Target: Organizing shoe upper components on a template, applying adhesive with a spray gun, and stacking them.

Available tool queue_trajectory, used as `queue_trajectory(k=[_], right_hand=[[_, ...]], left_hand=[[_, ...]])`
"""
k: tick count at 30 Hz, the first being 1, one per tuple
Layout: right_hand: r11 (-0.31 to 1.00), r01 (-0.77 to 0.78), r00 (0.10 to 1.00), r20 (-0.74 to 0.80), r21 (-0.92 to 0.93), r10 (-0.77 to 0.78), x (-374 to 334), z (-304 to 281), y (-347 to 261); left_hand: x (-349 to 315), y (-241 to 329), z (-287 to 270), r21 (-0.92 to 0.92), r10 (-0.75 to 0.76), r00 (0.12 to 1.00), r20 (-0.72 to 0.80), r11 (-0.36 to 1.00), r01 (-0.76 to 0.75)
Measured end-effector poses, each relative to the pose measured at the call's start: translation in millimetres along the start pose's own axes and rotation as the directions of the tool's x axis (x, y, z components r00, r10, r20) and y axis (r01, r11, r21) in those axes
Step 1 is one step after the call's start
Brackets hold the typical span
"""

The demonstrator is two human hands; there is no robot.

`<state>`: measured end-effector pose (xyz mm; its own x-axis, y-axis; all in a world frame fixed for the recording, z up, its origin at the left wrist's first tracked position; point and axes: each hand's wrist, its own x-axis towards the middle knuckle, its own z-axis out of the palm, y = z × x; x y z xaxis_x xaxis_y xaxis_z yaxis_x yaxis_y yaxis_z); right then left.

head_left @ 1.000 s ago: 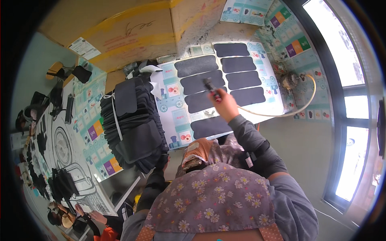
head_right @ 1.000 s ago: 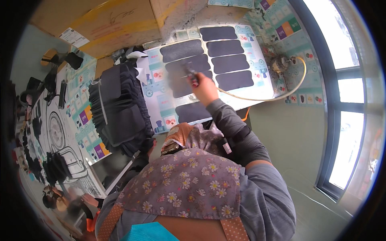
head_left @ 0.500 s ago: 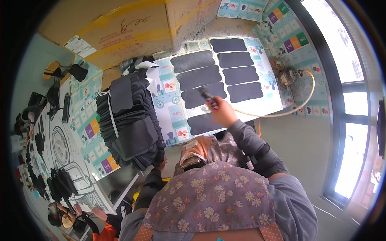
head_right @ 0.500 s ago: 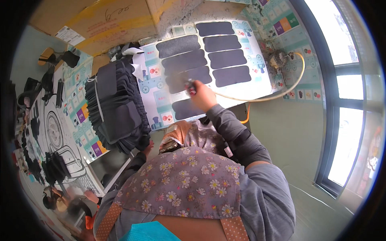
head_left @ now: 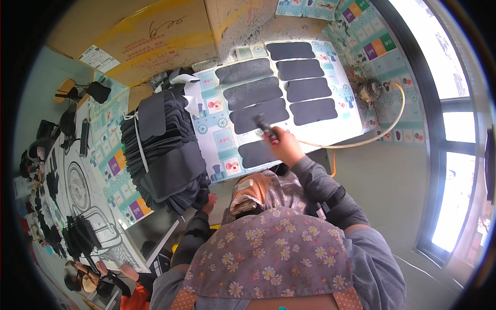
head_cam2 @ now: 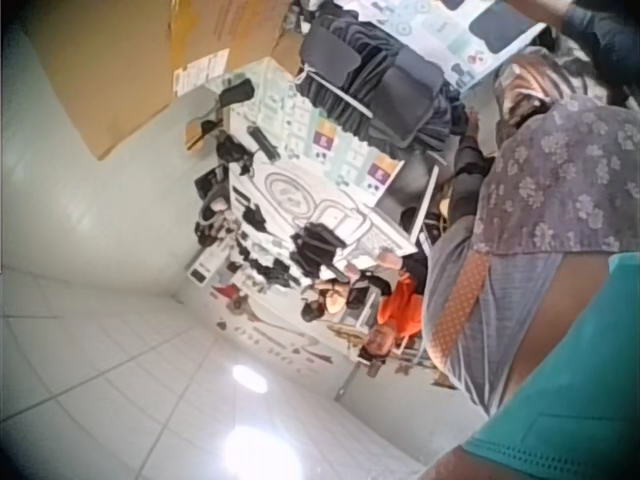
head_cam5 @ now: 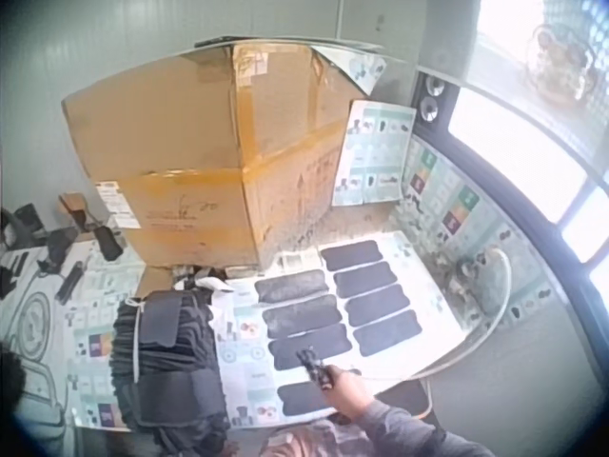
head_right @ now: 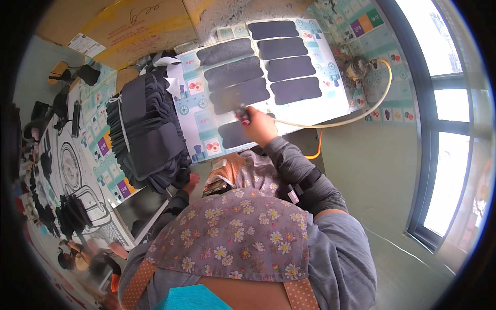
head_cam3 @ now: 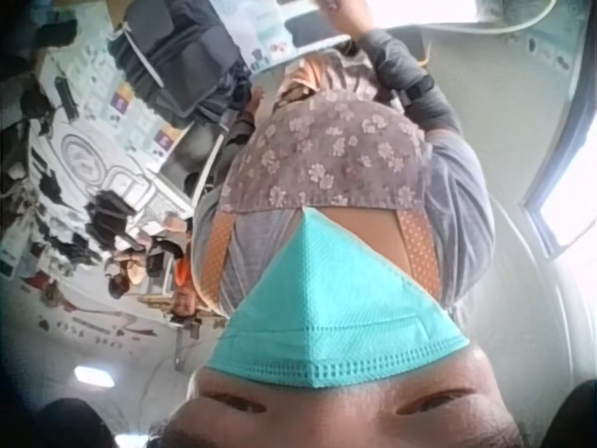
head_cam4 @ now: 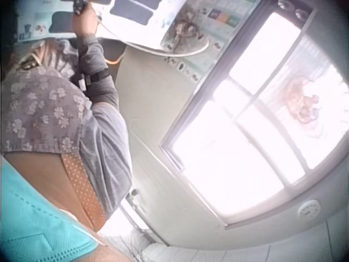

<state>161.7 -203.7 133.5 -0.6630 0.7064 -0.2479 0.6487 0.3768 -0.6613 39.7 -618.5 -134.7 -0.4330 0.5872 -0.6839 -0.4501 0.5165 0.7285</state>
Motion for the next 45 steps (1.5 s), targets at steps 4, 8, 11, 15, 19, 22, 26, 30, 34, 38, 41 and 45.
queue_trajectory(k=[4,8,11,15,19,22,26,30,34,38,41,45], right_hand=[[0.973,-0.226,0.954,-0.190,0.049,0.231,1,-33,27],[0.994,-0.100,0.983,-0.150,0.033,0.104,-4,-14,24],[1.000,-0.003,0.999,0.054,-0.017,0.004,-13,6,1],[1.000,0.011,0.991,0.133,-0.010,-0.010,-23,4,-12],[0.990,-0.142,0.974,-0.173,0.026,0.144,-22,-16,28],[0.966,-0.260,0.942,-0.219,0.005,0.254,-27,-32,51],[0.997,-0.080,0.992,-0.095,-0.002,0.079,-33,-4,18],[0.997,0.061,0.992,0.111,-0.038,-0.057,-42,14,13],[1.000,0.005,1.000,0.009,0.014,-0.005,-46,-1,16],[0.970,-0.241,0.954,-0.191,-0.027,0.232,-46,-31,46],[0.978,-0.198,0.972,-0.141,-0.071,0.187,-49,-22,41],[0.998,0.046,0.990,0.134,-0.044,-0.040,-56,2,12]], left_hand=[[-4,22,15,0.105,-0.080,0.990,-0.115,0.990,0.092],[1,-16,-4,0.125,-0.209,0.977,-0.041,0.969,0.212],[8,-31,-20,0.119,-0.142,0.988,0.057,0.984,0.134],[23,-60,-35,0.087,0.028,0.999,0.041,0.996,-0.032],[27,-51,-17,0.099,0.039,0.997,-0.073,0.995,-0.032],[5,33,31,0.093,-0.130,0.990,-0.049,0.987,0.134],[-3,-16,5,0.199,-0.132,0.991,-0.035,0.971,0.137],[3,-14,-3,0.296,-0.156,0.987,-0.025,0.942,0.156],[6,-37,-25,0.099,0.014,0.996,0.089,0.995,-0.023],[-6,35,33,0.071,-0.121,0.988,-0.094,0.989,0.128],[-8,31,32,0.216,-0.137,0.986,-0.091,0.964,0.154],[3,-32,-3,0.311,0.054,0.998,0.037,0.948,-0.063]])
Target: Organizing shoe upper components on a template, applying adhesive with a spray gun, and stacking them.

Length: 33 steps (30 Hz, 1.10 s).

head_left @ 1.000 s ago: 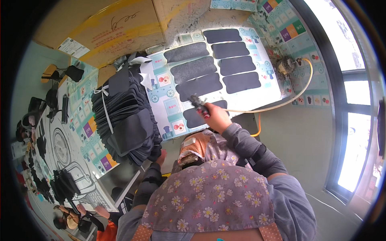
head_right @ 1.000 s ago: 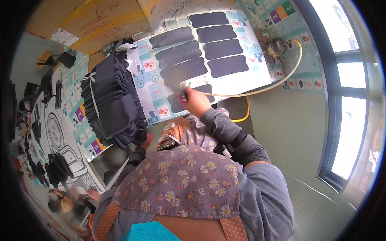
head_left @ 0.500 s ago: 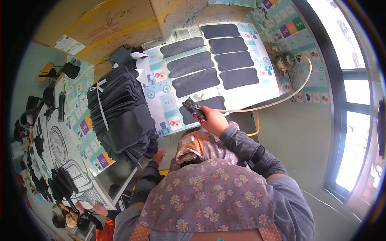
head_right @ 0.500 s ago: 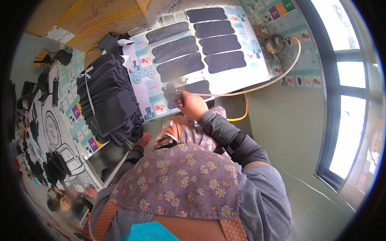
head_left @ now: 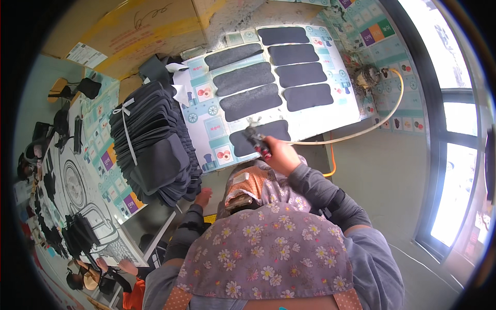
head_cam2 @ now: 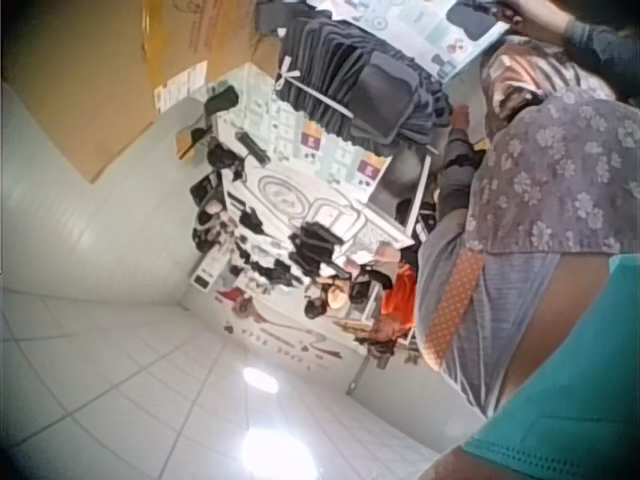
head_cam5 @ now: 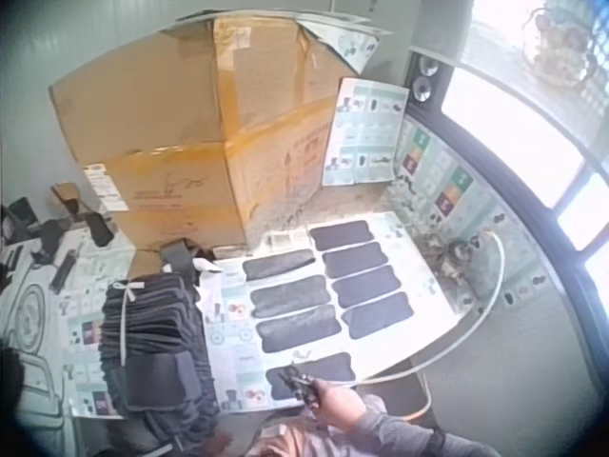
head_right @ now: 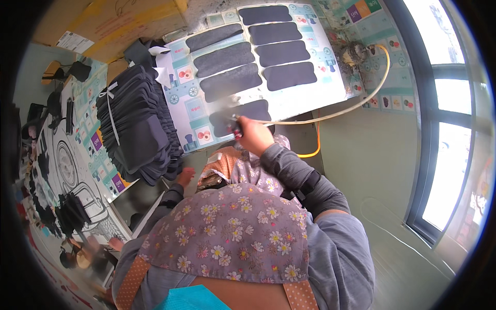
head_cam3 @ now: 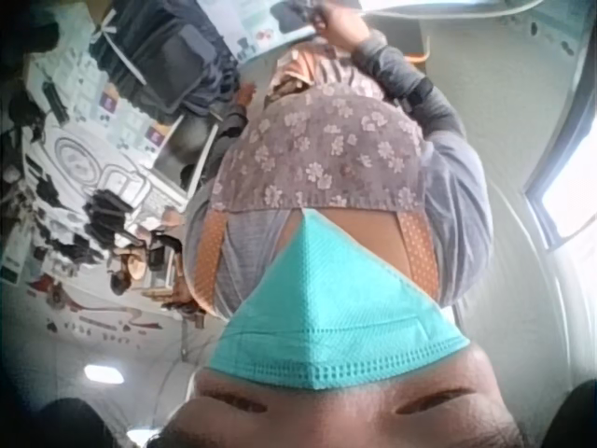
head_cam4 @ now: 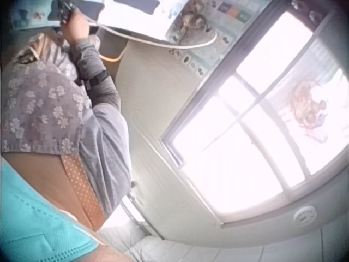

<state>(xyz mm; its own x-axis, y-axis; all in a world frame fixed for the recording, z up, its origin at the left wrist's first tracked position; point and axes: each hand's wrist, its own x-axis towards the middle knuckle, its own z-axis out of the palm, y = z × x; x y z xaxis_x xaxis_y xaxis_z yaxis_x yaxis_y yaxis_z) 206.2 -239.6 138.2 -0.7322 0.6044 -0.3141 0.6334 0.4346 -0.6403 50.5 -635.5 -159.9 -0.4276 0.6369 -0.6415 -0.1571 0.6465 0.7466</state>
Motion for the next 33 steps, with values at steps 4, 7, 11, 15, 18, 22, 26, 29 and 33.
queue_trajectory(k=[4,7,11,15,18,22,26,29,33], right_hand=[[0.998,0.057,0.997,-0.053,0.032,-0.055,-9,-1,2],[0.977,-0.211,0.964,-0.171,-0.023,0.204,-8,-17,30],[0.949,-0.315,0.895,-0.322,0.032,0.308,-11,-30,52],[1.000,-0.015,0.993,-0.113,0.004,0.016,-12,-8,12],[0.997,0.066,0.996,-0.068,0.029,-0.064,-20,1,8],[0.989,-0.147,0.958,-0.247,0.008,0.144,-25,-9,38],[0.973,-0.229,0.930,-0.286,0.038,0.231,-23,-28,52],[0.995,-0.105,0.983,-0.155,0.001,0.103,-27,-10,36],[0.997,0.058,0.997,0.039,0.044,-0.059,-36,14,18]], left_hand=[[17,-24,-24,-0.077,-0.112,0.981,0.156,0.989,0.125],[14,1,-9,0.003,0.032,0.999,-0.013,0.999,-0.032],[8,60,9,-0.129,-0.206,0.978,-0.032,0.971,0.201],[9,-3,-6,-0.197,-0.212,0.975,0.067,0.955,0.222],[17,10,-10,-0.058,-0.108,0.994,0.009,0.992,0.109],[13,37,1,-0.126,-0.143,0.987,-0.074,0.983,0.133],[-1,62,10,-0.012,-0.214,0.976,-0.041,0.977,0.213],[-11,62,15,0.085,-0.232,0.972,-0.043,0.968,0.235],[-16,75,13,0.330,-0.195,0.981,0.020,0.927,0.178]])
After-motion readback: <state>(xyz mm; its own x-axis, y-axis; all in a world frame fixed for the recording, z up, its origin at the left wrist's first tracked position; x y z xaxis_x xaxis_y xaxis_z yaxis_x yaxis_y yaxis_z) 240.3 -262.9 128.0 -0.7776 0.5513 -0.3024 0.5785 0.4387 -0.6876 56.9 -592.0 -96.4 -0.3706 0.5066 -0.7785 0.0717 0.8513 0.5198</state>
